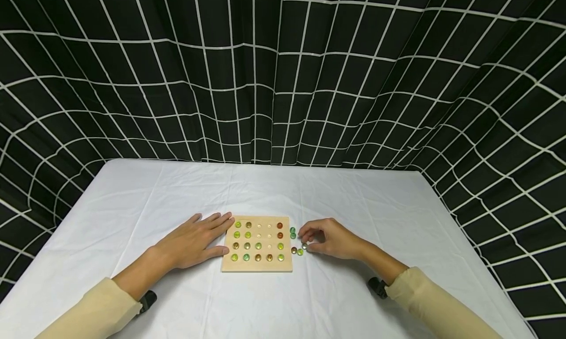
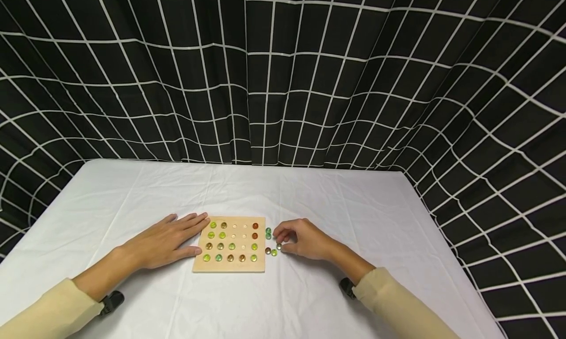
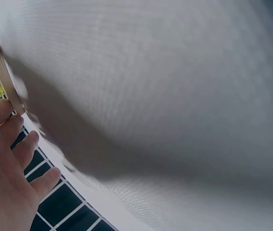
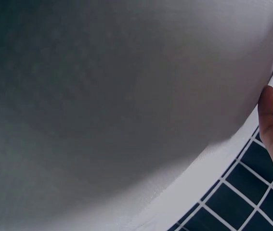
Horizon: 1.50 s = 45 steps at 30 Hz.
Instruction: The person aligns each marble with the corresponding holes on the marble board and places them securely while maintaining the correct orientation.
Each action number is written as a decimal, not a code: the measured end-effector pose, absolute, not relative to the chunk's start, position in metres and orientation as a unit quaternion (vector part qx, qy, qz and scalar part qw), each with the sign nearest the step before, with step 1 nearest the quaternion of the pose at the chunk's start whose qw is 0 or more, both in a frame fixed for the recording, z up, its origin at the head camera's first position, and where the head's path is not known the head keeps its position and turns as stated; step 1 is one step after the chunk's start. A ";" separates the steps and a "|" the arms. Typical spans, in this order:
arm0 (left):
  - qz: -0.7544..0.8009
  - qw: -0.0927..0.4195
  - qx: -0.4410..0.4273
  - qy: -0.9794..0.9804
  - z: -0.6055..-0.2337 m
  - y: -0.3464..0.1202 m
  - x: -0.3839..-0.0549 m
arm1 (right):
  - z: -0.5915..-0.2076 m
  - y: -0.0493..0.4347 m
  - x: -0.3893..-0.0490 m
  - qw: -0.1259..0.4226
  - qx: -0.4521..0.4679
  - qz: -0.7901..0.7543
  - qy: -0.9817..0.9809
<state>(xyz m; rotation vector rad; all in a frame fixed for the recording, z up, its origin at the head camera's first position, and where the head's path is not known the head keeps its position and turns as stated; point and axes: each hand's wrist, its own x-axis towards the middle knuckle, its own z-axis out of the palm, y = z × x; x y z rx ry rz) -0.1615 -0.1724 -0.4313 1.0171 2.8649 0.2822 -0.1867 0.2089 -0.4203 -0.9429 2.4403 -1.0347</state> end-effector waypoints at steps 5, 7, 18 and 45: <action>0.094 0.043 0.333 0.937 -0.431 -0.173 -0.161 | -0.421 0.207 -0.187 0.161 -0.328 -0.356 0.860; 0.094 0.041 0.334 0.937 -0.431 -0.173 -0.161 | -0.421 0.207 -0.186 0.159 -0.330 -0.353 0.861; 0.094 0.040 0.335 0.937 -0.431 -0.174 -0.161 | -0.418 0.203 -0.188 0.152 -0.337 -0.358 0.857; 0.090 0.049 0.329 0.939 -0.432 -0.173 -0.162 | -0.405 0.153 -0.191 0.120 -0.350 -0.361 0.856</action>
